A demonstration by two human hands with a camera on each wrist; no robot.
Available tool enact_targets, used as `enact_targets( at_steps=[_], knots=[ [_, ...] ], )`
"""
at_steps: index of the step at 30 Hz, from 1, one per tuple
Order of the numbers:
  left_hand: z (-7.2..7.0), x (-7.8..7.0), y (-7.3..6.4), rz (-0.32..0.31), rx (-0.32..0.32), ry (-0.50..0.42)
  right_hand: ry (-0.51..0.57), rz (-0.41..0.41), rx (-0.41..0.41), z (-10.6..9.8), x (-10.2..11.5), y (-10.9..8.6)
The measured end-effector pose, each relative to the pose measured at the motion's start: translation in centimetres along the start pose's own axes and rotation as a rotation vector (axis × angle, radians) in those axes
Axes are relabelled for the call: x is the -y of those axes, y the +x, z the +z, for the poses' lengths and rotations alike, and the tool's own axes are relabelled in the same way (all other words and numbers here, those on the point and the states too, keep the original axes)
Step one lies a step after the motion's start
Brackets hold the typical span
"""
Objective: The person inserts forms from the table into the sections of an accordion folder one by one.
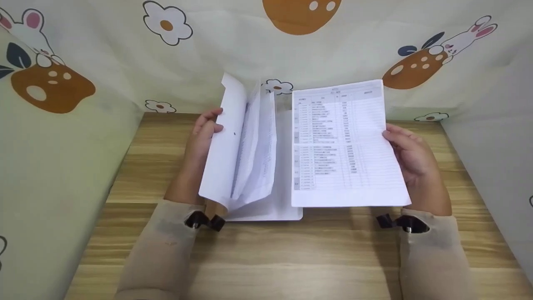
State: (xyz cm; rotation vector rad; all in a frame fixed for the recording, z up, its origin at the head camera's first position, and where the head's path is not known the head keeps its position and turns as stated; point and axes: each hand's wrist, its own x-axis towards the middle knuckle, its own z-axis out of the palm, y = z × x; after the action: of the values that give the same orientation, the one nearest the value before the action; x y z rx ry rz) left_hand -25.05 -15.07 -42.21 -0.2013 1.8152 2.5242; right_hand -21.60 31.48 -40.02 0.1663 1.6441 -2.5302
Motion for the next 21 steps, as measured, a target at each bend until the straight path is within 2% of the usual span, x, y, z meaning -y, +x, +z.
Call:
enact_targets(
  at_steps=[5, 9, 21],
  knots=[
    [0.1, 0.1, -0.1, -0.002, -0.008, 0.004, 0.024, 0.006, 0.020, 1.4, -0.4, 0.3],
    [0.2, 0.2, -0.1, -0.013, -0.010, -0.007, 0.024, 0.015, -0.005, 2.1, -0.9, 0.7],
    [0.4, 0.3, 0.0, -0.024, -0.016, -0.016, -0.029, 0.007, 0.019, 4.3, -2.2, 1.3]
  ],
)
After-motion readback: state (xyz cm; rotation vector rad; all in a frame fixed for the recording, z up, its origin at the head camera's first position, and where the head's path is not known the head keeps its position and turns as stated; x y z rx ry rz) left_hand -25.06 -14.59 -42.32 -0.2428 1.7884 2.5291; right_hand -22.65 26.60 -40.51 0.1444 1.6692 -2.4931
